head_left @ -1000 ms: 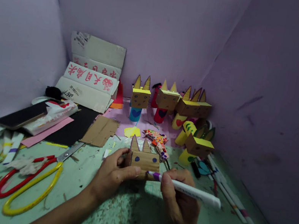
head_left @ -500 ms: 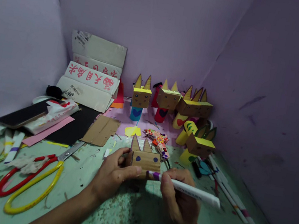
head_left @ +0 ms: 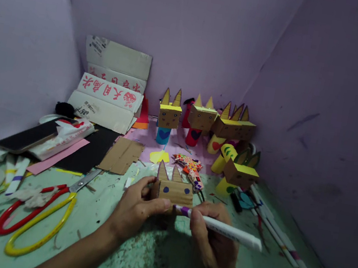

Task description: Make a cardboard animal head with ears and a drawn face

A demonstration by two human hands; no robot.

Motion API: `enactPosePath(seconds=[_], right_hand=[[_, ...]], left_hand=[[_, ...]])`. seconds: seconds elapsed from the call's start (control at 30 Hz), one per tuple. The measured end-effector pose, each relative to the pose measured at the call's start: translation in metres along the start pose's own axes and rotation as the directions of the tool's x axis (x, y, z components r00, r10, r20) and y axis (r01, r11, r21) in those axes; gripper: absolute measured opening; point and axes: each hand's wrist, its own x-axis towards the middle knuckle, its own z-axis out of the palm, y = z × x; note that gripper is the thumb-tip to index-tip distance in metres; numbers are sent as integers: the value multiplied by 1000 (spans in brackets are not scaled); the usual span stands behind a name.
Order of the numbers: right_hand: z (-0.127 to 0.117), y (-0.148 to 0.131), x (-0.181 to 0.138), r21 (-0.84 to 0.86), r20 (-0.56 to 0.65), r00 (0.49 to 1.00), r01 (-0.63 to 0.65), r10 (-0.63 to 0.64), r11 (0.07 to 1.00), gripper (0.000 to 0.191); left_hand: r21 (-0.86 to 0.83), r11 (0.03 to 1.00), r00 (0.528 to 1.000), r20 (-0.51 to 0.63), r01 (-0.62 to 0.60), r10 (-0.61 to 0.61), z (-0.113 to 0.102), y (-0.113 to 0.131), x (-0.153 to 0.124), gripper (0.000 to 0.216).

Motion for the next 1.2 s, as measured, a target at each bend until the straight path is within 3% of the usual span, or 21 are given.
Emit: enactPosePath(seconds=[0.37,0.67,0.87,1.2], right_hand=[[-5,-1,4,-65,44,999,15,-12,998,12],[-4,-4,5,-66,-51,996,-82,79,994,14],[-6,-2,7,-66,5,1000,-20,21,998,11],[1,-4,2,73,-95,981,-162,168,984,15]], left_hand=[[22,1000,1000,-13,9,-8,1,2,-1,61],[55,998,1000,-21,6,-5,-1,1,-1,61],[52,999,1000,-23,-1,2,0,2,-1,56],[41,999,999,-32,2,-1,0,3,0,58]])
